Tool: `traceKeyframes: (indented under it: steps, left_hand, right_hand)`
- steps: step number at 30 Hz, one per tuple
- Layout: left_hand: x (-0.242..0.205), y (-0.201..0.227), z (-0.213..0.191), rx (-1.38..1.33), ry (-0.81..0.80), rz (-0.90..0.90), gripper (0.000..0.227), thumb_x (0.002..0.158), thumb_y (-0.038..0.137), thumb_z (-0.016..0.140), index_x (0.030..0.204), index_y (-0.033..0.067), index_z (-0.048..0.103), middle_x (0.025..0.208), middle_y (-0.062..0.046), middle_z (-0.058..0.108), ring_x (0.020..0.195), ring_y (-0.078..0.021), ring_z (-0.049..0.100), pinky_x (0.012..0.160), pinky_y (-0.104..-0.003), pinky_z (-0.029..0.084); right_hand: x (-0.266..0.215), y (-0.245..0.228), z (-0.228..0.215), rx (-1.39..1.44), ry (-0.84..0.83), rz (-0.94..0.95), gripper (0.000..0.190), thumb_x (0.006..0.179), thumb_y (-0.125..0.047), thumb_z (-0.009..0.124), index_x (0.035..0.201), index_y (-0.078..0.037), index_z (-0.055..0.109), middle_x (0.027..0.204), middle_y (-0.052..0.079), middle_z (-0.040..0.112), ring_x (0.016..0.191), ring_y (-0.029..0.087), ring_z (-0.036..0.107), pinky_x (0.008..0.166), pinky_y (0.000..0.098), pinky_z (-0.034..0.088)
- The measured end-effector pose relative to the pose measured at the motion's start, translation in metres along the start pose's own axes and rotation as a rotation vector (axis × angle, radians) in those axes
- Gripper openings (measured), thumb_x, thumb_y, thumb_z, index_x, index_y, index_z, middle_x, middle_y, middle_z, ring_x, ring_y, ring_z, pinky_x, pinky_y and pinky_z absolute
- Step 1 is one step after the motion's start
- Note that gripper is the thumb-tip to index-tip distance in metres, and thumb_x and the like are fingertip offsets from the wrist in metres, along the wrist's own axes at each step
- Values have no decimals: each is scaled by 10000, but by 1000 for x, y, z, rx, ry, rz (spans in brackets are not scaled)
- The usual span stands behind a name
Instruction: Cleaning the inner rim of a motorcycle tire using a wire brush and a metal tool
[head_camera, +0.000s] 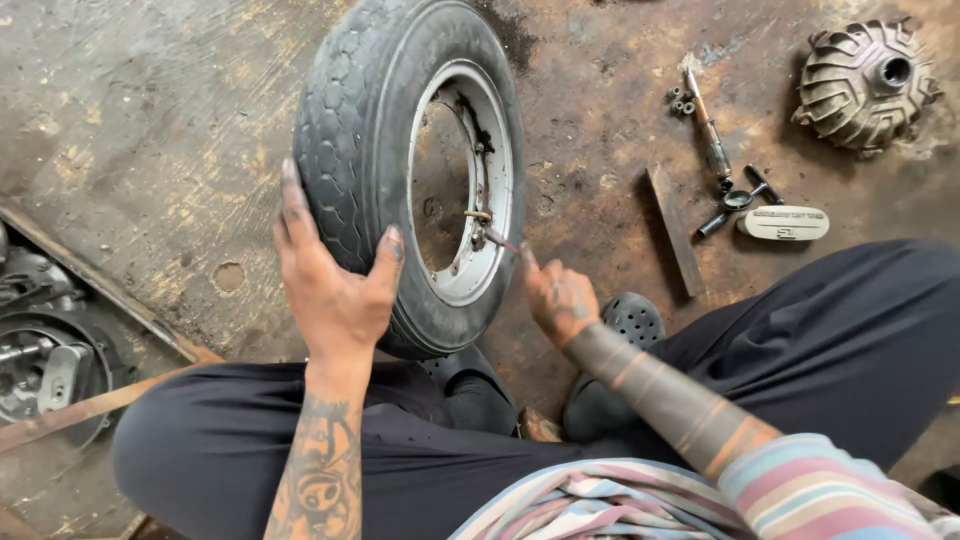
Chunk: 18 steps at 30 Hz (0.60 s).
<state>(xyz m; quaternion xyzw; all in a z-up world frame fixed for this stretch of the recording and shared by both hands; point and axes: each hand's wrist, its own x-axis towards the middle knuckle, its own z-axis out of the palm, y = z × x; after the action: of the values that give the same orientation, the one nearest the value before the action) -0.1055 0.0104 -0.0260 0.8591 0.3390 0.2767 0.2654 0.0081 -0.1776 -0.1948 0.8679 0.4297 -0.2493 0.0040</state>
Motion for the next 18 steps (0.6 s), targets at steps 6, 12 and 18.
traceKeyframes:
  steps: [6,12,18]
  left_hand:
    - [-3,4,2,42,3,-97,973,809,283,812,1608,41,311,1372,-344,498,1244,-594,548,1022,-645,457]
    - [-6,18,6,26,-18,-125,977,818,337,793,1620,83,296,1418,-317,474,1276,-574,550,1030,-640,467]
    - [-5,24,9,39,-32,-86,983,804,328,799,1616,71,309,1393,-328,489,1230,-591,568,968,-670,488]
  right_hand:
    - [-5,-11,-35,123,-322,122,524,997,-279,342,1461,-78,482,966,171,785,931,328,775,779,494,637]
    - [6,-4,-46,40,-219,-2,519,955,-214,404,1456,-168,534,859,168,787,818,319,789,727,504,645]
    - [14,8,-13,19,-251,22,478,976,-277,425,1421,-150,546,913,212,767,866,376,778,749,548,638]
